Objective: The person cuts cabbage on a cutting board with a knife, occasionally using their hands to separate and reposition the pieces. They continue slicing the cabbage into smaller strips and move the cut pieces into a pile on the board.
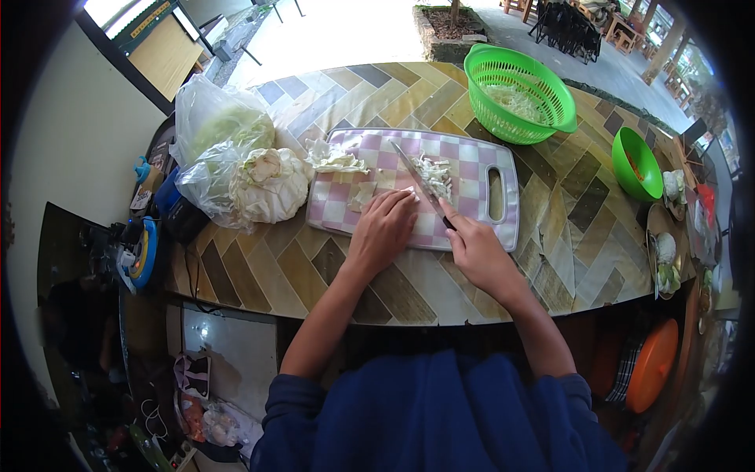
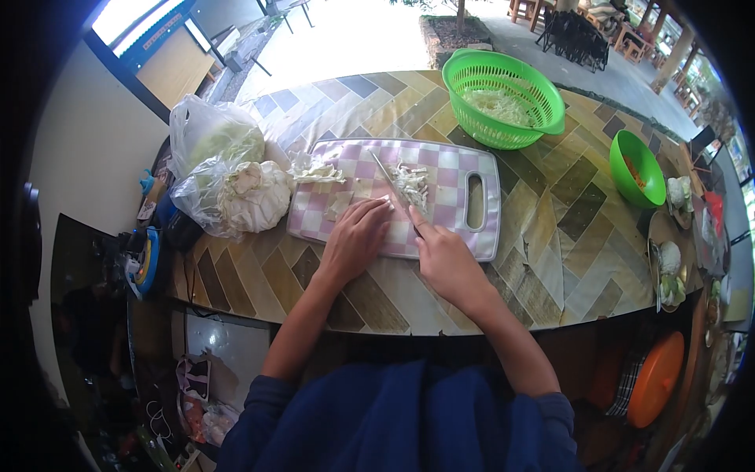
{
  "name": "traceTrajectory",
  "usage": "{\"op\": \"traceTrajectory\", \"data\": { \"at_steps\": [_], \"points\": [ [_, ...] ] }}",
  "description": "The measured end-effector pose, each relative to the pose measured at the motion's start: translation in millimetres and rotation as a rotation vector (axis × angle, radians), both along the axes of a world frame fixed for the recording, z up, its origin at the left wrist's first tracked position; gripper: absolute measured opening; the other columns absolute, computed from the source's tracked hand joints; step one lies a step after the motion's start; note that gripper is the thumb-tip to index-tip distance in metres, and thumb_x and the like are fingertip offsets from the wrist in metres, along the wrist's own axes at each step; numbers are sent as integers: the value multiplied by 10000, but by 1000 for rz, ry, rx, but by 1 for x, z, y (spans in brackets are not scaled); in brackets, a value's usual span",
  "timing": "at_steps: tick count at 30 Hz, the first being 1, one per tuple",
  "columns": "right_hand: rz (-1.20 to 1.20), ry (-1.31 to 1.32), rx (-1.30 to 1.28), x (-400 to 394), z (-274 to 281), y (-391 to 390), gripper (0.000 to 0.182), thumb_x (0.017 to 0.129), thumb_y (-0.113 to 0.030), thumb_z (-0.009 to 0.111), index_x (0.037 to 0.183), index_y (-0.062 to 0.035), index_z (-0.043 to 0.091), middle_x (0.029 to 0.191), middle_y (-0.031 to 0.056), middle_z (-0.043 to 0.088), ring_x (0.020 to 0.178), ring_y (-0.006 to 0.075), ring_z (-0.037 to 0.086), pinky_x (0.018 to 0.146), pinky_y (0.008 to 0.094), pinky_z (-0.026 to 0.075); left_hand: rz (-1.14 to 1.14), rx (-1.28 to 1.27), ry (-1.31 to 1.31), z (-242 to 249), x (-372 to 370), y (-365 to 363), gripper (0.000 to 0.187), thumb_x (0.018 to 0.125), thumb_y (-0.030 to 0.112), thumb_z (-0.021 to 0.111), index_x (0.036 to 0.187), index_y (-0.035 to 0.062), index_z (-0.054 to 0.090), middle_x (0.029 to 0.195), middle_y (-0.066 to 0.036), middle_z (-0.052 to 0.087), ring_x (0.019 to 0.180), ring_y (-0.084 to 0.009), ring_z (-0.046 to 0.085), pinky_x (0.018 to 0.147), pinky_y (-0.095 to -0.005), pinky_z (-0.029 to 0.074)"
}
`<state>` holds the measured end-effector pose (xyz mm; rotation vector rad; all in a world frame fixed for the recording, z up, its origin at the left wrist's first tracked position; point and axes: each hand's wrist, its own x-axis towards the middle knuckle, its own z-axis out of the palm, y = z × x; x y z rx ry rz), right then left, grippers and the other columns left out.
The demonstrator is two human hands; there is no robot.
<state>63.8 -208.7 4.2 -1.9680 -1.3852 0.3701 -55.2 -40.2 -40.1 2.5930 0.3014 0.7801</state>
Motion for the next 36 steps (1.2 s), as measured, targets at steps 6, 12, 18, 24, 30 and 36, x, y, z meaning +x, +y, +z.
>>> {"op": "traceTrajectory", "data": {
  "at_steps": [6,12,18,24,30,36],
  "points": [
    [-35,0,-113,-17,14,-24,499,953,-110,515,1445,-75,441,912,223,591,848,394,621,766,465,496,-4,12,1,2,-1,-1,291,898,145,609,1154,7,621,1216,-125,629,1192,-283,556,1021,-409,414],
    [-5,-119,-178,-22,16,-30,518,946,-98,518,1456,-90,429,928,192,578,779,376,636,715,456,527,-10,-13,5,3,-1,1,298,891,143,610,1150,-2,628,1211,-133,640,1204,-290,550,1034,-412,409],
    [8,-213,-211,-26,-1,-19,607,909,-37,507,1494,-82,352,948,204,560,735,385,642,684,457,538,1,-17,6,2,-2,0,307,884,144,615,1152,-6,625,1209,-137,638,1205,-295,550,1039,-414,408],
    [-80,-175,-161,-23,-13,11,596,912,-31,497,1488,-42,344,981,243,584,779,413,631,719,476,523,-19,-85,-25,0,-2,1,287,885,121,613,1137,-14,627,1200,-150,637,1179,-309,566,1010,-404,445],
    [-17,56,5,-13,3,-2,516,954,-75,486,1457,-18,385,943,267,597,886,436,603,810,491,475,-19,-41,-47,0,0,0,276,879,110,624,1121,-22,632,1191,-157,638,1165,-309,572,997,-398,458],
    [-53,-21,-151,-38,9,-18,548,940,-55,482,1475,-35,363,994,261,590,837,435,625,753,497,505,-15,-50,-43,1,0,-2,279,886,117,620,1121,-33,628,1191,-166,633,1159,-321,571,1005,-406,450]
  ]
}}
